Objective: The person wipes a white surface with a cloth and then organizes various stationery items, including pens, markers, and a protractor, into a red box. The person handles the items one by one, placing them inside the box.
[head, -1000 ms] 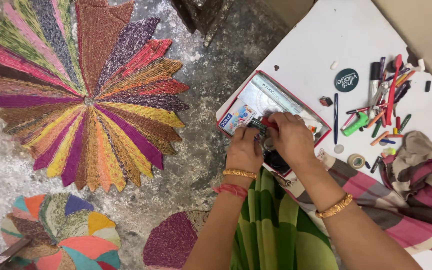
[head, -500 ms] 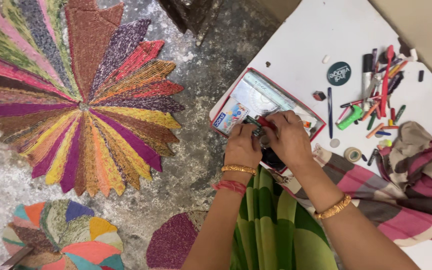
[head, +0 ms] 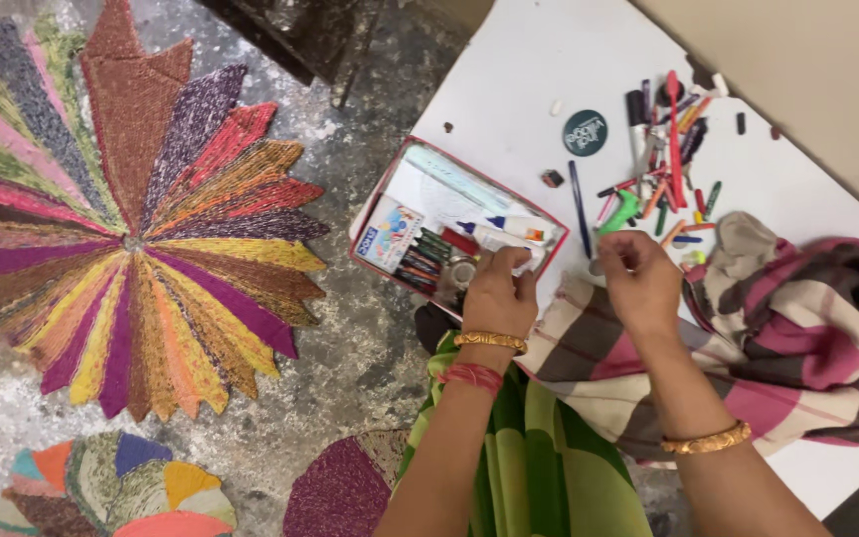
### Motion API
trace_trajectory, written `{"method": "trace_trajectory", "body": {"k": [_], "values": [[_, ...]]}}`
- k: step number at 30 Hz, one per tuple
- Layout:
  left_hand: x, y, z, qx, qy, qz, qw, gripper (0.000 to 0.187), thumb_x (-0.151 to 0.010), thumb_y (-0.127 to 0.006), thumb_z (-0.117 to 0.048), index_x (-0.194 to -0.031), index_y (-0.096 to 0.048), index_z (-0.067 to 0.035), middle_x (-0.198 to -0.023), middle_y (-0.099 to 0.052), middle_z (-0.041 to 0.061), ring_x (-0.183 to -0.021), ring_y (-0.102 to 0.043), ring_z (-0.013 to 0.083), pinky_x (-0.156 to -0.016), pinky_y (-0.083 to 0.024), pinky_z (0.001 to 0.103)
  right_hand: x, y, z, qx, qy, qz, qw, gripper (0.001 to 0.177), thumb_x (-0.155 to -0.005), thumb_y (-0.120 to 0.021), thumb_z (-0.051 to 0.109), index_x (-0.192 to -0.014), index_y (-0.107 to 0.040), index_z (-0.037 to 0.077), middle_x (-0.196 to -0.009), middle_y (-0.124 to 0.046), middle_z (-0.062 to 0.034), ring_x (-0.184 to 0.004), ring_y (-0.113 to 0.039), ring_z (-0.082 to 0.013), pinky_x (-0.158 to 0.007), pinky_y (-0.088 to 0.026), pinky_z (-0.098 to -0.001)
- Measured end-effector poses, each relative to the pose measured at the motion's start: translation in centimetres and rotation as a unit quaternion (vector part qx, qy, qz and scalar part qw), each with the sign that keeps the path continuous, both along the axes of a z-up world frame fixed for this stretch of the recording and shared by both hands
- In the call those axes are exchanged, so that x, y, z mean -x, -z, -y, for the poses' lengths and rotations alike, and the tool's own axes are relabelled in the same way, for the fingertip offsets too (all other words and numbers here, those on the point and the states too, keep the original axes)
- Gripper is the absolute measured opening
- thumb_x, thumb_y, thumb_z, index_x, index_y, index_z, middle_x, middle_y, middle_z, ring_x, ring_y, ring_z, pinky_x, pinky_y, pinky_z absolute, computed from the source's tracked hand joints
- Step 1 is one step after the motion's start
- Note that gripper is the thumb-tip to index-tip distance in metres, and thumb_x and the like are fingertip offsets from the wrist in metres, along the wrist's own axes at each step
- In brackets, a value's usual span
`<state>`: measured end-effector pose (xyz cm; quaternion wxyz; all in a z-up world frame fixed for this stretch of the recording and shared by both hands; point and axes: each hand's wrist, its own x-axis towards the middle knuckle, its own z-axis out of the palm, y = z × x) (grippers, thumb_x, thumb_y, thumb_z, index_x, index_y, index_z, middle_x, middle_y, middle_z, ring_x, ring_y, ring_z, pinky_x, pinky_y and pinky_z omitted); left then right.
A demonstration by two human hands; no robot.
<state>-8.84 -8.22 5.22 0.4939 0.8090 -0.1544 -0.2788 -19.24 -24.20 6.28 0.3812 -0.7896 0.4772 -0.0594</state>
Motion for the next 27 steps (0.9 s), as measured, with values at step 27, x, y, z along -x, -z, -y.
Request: {"method": "trace_trajectory", "body": {"k": [27], "values": [[3.4, 1.6, 0.3, 0.03, -0.204, -0.051, 0.977, 0.016, -0.091, -0.069, -0.009, -0.107, -0.071, -0.007, -0.095, -0.076, 0.008, -0.075, -0.072, 0.0152, -0.069, -0.057, 0.029, 0.9, -1.0, -0.1, -0.033, -0.036, 0.031, 0.998, 0.037, -0.086, -0.079, 0.019, -0.112, -0.058, 0.004, -0.081, -0.071, -0.0082, -0.069, -0.068, -0.0184, -0.065, -0.054, -0.0331]]}}
